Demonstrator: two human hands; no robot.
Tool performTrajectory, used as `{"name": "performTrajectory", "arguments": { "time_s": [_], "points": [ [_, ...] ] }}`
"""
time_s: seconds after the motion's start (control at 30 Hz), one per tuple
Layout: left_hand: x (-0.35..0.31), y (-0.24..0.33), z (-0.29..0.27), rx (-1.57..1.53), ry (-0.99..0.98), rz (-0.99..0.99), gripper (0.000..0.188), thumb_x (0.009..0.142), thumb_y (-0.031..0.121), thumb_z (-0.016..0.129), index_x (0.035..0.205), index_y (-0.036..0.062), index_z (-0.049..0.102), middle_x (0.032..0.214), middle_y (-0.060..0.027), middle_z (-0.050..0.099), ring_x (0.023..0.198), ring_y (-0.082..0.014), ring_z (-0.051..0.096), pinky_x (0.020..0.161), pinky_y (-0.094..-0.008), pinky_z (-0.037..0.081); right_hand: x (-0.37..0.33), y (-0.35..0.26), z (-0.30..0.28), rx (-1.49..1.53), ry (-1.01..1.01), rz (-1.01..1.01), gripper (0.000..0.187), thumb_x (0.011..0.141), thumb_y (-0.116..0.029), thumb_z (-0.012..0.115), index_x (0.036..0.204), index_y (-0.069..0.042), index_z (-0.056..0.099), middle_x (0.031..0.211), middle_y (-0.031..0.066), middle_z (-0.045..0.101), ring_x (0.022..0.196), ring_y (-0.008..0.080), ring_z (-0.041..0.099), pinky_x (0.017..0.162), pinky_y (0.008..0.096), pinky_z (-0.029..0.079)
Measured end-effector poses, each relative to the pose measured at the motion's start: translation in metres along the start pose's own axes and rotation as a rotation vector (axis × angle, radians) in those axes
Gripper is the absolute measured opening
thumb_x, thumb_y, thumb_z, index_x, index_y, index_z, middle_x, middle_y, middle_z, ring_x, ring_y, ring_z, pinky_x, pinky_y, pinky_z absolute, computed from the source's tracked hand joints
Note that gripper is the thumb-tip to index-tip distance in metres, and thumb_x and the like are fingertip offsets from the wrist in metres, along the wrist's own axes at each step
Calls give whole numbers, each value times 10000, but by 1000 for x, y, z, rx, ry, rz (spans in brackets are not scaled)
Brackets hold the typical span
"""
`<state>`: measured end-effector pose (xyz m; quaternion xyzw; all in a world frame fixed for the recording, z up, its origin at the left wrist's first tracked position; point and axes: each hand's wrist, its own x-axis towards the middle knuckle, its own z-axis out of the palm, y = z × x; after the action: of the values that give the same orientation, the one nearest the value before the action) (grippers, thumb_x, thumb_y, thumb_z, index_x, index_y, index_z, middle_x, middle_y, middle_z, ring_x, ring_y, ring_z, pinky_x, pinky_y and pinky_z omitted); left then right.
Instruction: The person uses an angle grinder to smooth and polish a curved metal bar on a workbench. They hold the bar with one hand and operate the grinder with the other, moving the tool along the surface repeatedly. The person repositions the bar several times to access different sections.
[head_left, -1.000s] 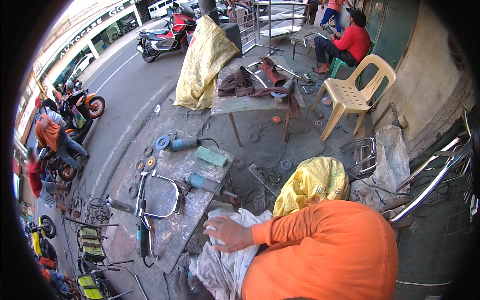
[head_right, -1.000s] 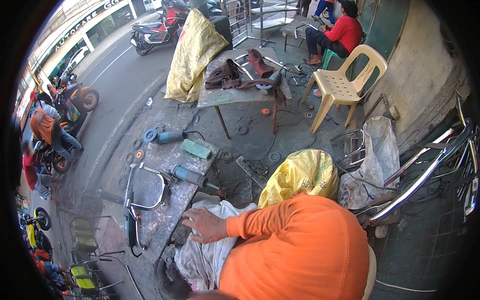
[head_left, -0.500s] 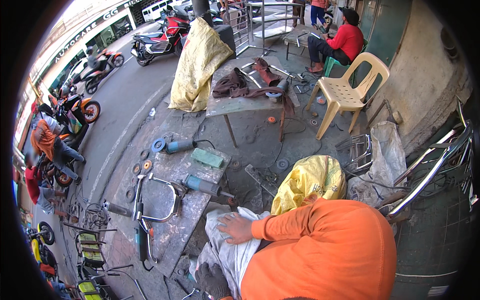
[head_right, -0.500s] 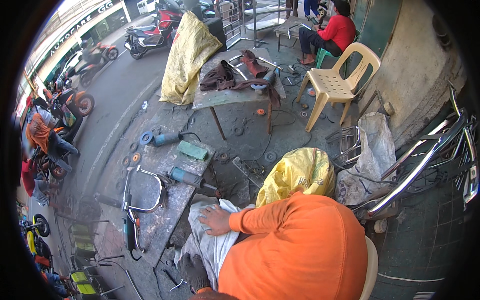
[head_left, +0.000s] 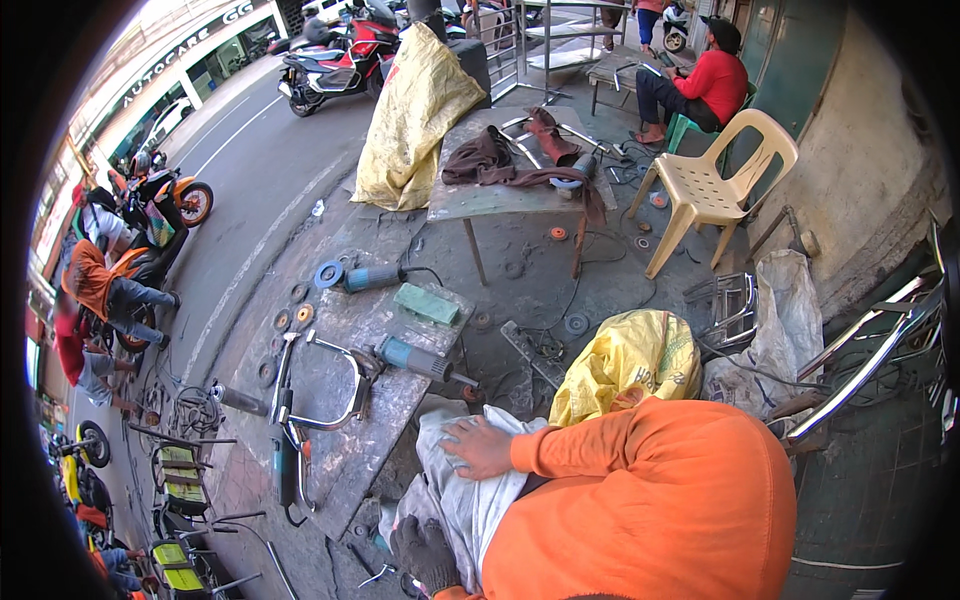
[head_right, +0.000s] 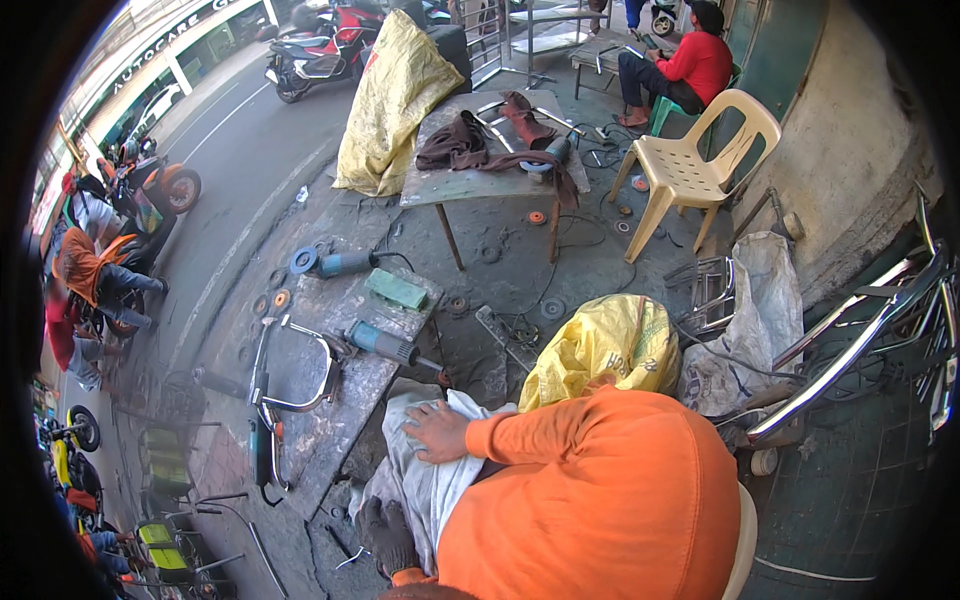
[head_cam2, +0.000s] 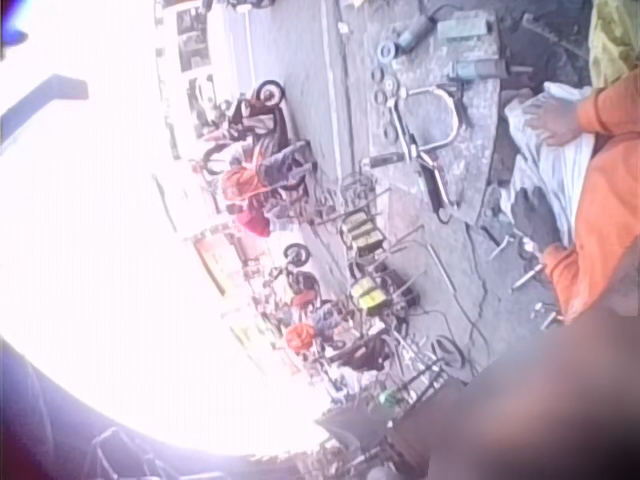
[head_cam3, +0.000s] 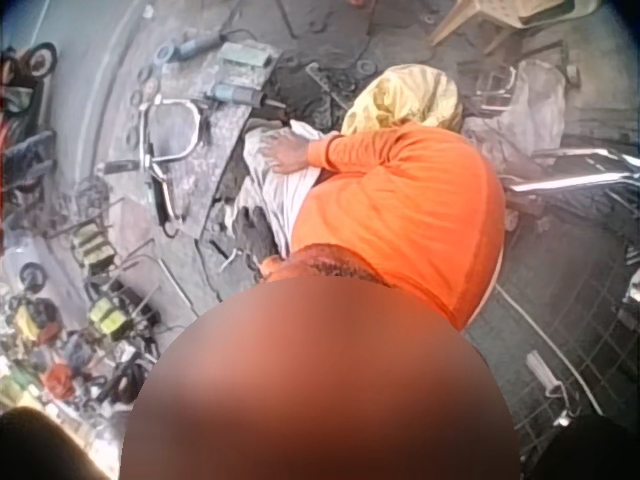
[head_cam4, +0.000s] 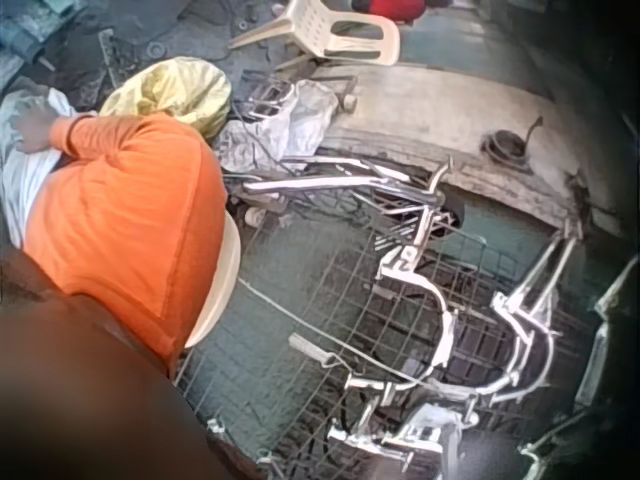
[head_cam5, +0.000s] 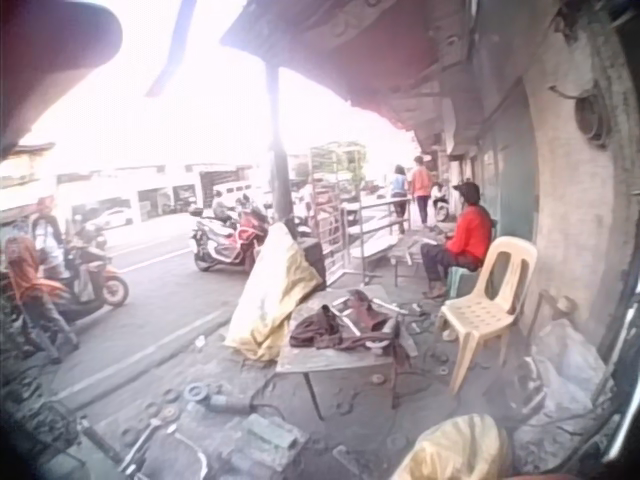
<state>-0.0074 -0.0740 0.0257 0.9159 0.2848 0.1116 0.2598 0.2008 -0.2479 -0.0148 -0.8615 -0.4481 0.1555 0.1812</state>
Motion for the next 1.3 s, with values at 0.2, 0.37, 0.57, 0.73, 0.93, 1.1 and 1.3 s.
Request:
{"name": "performTrajectory", "arguments": {
  "time_s": [0.2, 0.37, 0.57, 0.73, 0.93, 1.1, 1.3],
  "points": [
    [4, -13, 7, 34, 53, 63, 367, 823, 228, 711, 1070, -43, 694, 1081, -246, 685, 1088, -431, 607, 958, -507, 476, -1, -2, -5, 16, -37, 10, 679, 906, -421, 629, 1464, -65, 475, 1524, 231, 414, 1384, 406, 424, 1077, 598, 340],
    [2, -12, 6, 29, 70, 73, 357, 814, 214, 722, 1077, -26, 691, 1083, -244, 680, 1079, -434, 609, 943, -505, 482, 2, -2, -8, 4, -72, 28, 687, 911, -432, 628, 1476, -74, 470, 1546, 229, 393, 1409, 417, 399, 1096, 606, 331],
    [3, -8, 2, 14, 79, 87, 350, 815, 208, 726, 1079, -18, 690, 1101, -240, 671, 1060, -427, 610, 936, -496, 484, 1, 0, -4, -14, 8, -9, 664, 923, -473, 639, 1427, -56, 524, 1491, 227, 453, 1351, 407, 461, 1044, 597, 388],
    [4, -13, 3, 38, 113, 116, 354, 798, 211, 755, 1079, 4, 699, 1078, -186, 698, 1059, -400, 619, 938, -480, 485, 58, 54, -19, 415, 143, 144, 401, 884, -449, 712, 1046, -81, 701, 1185, 183, 620, 1179, 422, 550, 958, 562, 449],
    [5, -16, 4, 14, 155, 128, 355, 782, 211, 780, 1070, 21, 698, 1054, -169, 706, 1050, -380, 631, 933, -481, 484, 130, 106, -21, 191, 475, 192, 594, 837, -385, 736, 1259, -9, 553, 1267, 225, 571, 1204, 428, 544, 996, 526, 469],
    [3, -19, 3, 41, 121, 66, 351, 790, 218, 762, 1066, 11, 695, 1048, -177, 702, 1053, -393, 630, 937, -477, 485, 189, 123, -8, 118, 163, 359, 735, 837, -378, 754, 1401, 1, 473, 1303, 302, 566, 1229, 484, 549, 1040, 563, 456],
    [10, -15, 2, -9, -18, -100, 426, 829, 269, 710, 1131, -31, 707, 1196, -240, 677, 1173, -419, 595, 1040, -485, 454, 212, 135, -3, 28, 48, 423, 976, 791, -386, 795, 1552, -14, 308, 1350, 333, 578, 1198, 520, 602, 995, 563, 504]
  ]
}}
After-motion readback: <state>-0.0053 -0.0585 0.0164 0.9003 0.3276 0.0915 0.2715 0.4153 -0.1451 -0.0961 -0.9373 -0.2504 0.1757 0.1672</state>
